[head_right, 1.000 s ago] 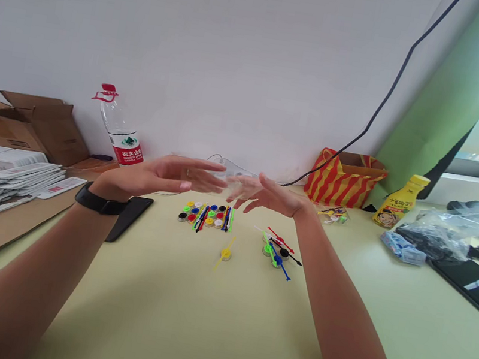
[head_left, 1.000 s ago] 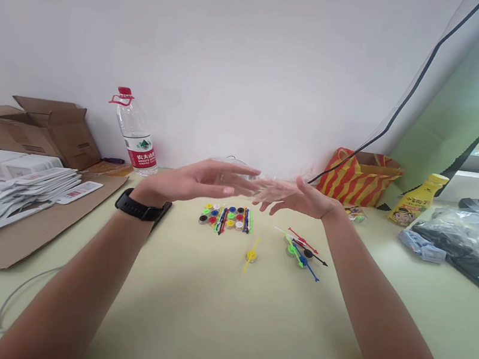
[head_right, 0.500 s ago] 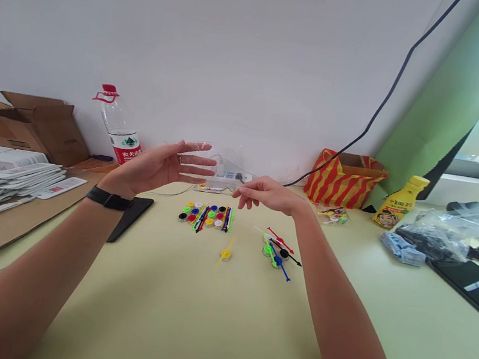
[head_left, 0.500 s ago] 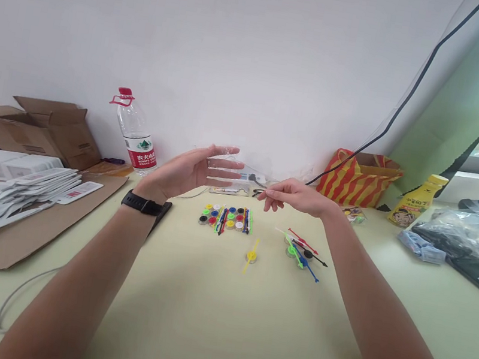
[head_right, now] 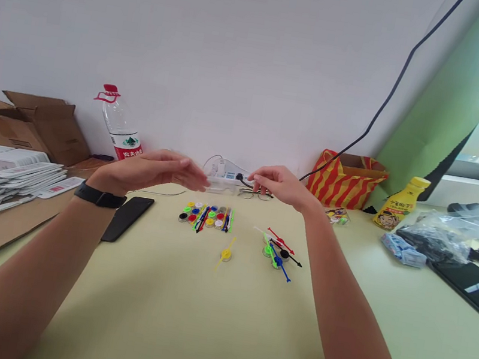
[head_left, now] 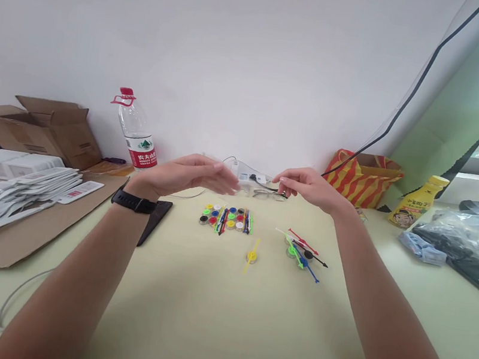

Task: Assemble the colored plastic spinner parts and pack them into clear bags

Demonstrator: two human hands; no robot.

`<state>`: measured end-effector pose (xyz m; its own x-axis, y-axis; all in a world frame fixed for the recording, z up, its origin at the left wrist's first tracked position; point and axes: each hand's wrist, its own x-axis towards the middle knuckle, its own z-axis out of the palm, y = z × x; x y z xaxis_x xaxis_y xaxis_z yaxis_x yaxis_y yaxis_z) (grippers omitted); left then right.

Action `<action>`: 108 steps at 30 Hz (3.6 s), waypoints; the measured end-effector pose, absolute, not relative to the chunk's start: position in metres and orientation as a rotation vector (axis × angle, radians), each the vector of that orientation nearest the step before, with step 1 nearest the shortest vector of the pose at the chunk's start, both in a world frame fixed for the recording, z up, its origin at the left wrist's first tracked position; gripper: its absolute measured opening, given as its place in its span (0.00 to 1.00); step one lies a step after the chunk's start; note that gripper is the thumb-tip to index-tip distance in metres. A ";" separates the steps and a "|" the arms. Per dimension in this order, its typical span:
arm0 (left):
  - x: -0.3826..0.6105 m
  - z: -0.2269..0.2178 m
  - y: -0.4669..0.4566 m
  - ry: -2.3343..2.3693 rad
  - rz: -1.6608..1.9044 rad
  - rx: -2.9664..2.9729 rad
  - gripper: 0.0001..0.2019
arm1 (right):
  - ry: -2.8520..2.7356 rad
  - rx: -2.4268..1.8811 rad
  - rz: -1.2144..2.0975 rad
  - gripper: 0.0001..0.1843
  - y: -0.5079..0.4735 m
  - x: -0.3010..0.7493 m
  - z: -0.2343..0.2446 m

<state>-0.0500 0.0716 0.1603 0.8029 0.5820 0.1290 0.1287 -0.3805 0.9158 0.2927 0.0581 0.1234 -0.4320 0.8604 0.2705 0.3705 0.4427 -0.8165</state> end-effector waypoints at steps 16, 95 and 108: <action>-0.012 0.176 0.031 0.297 0.124 2.147 0.11 | -2.215 -0.375 1.232 0.22 0.019 0.239 0.144; -0.019 0.103 0.084 0.294 0.159 1.531 0.32 | -2.015 -0.834 1.024 0.19 0.043 0.280 0.132; -0.018 0.102 0.085 0.335 0.183 1.512 0.30 | -2.072 -0.847 0.999 0.12 0.045 0.285 0.133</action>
